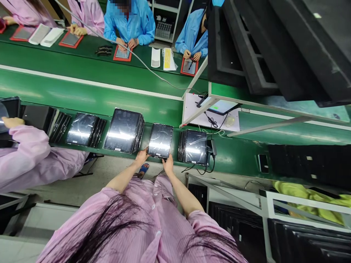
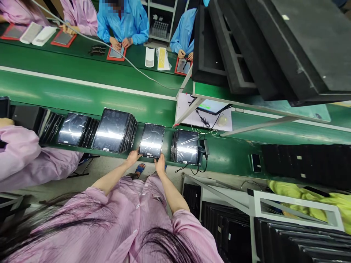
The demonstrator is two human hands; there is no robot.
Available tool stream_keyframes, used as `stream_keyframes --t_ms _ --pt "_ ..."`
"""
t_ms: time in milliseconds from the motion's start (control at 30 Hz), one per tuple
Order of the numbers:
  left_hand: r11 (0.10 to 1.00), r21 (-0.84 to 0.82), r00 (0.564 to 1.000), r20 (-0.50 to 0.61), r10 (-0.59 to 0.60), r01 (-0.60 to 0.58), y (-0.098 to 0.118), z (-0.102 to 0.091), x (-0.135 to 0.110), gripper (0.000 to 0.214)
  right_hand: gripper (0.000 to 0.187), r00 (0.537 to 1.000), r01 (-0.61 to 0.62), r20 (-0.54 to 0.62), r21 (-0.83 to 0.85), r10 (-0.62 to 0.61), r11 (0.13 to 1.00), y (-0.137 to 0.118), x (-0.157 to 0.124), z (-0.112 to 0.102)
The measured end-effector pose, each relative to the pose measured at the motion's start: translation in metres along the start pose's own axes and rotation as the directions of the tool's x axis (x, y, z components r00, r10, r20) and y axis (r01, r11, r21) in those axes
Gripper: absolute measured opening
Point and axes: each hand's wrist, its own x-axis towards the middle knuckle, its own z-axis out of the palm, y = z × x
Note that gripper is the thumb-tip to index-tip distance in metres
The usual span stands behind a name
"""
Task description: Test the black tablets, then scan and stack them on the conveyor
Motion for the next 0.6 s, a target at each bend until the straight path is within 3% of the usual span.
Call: stream_keyframes --t_ms 167,300,467,600 --pt "0.986 -0.144 0.996 -0.028 0.082 -0.085 -0.006 0.004 0.011 0.075 0.063 0.997 0.070 0.029 0.015 -0.071 0.997 -0.003 0.021 -0.004" --pt "0.978 -0.194 0.997 -0.025 0.077 -0.080 -0.010 0.009 0.017 0.074 0.069 0.991 0.112 0.073 0.039 -0.115 0.993 -0.002 0.034 -0.006" --pt "0.978 -0.181 0.994 0.012 0.105 -0.101 -0.013 0.005 0.021 0.063 0.074 0.987 0.132 0.077 0.067 -0.137 0.989 0.003 0.035 -0.006" --pt "0.980 -0.177 0.995 0.020 0.098 -0.093 -0.011 0.002 0.020 0.065 0.065 0.993 0.115 0.028 0.070 -0.117 0.991 0.003 0.028 -0.002"
